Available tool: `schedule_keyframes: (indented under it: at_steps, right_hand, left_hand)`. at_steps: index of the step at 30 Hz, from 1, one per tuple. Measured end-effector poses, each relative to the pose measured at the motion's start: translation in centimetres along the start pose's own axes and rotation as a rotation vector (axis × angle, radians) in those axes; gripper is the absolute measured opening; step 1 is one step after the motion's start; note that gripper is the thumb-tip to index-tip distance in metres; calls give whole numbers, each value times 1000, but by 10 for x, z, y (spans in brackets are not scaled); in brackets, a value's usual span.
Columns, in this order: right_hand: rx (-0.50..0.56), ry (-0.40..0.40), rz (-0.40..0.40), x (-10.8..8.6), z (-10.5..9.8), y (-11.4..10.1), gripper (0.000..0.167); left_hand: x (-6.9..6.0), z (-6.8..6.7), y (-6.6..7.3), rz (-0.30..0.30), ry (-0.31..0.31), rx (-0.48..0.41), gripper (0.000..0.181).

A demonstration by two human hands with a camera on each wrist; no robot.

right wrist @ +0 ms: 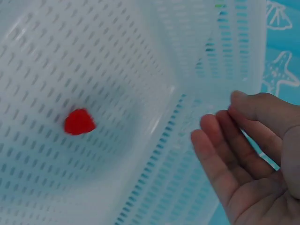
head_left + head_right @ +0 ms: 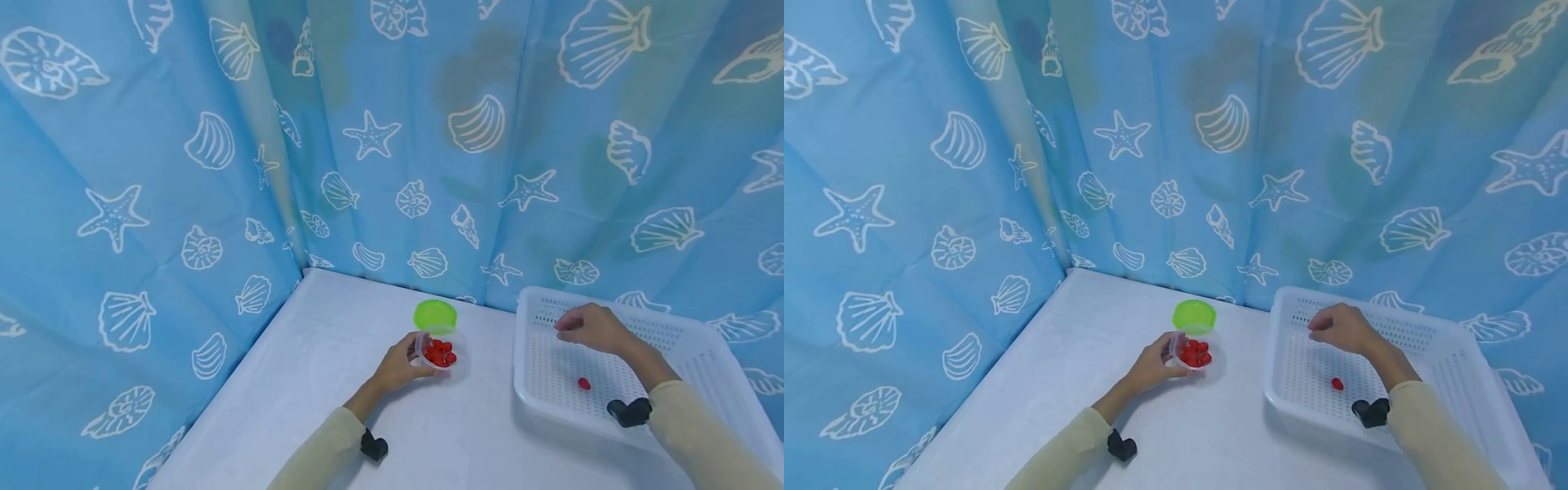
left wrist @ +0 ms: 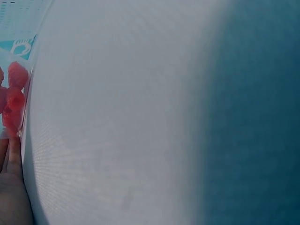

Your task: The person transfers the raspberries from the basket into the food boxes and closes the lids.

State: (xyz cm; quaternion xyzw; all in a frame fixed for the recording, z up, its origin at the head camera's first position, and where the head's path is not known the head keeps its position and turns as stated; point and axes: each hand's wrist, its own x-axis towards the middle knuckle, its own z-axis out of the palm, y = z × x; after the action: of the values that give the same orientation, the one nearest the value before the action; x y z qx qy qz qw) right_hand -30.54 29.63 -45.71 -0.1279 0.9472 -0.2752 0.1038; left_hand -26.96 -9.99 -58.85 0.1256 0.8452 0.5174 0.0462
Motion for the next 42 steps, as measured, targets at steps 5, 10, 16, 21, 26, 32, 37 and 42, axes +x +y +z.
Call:
schedule_keyframes:
  at_steps: [5,10,16,21,26,32,37,42]
  right_hand:
    - [24,-126,92,1,-1,16,33]
    - [59,-205,169,2,2,36,36]
    - [58,-239,205,2,13,53,32]
    - [39,-227,198,1,18,58,32]
    - [50,-223,222,0,21,59,35]
    - [44,-221,245,1,23,58,35]
    - [23,-253,253,0,24,56,37]
    - [2,-260,261,1,25,55,42]
  left_hand:
    - [-3,-1,2,7,-8,-14,78]
    - [-3,0,2,8,-13,-28,76]
    - [0,1,-1,8,-12,-36,77]
    - [1,0,2,21,-4,-60,83]
    - [2,-2,4,63,-7,-90,91]
    - [3,-3,1,87,-8,-144,89]
    - [2,-4,0,81,-14,-157,87]
    - [2,-5,-1,84,-8,-154,87]
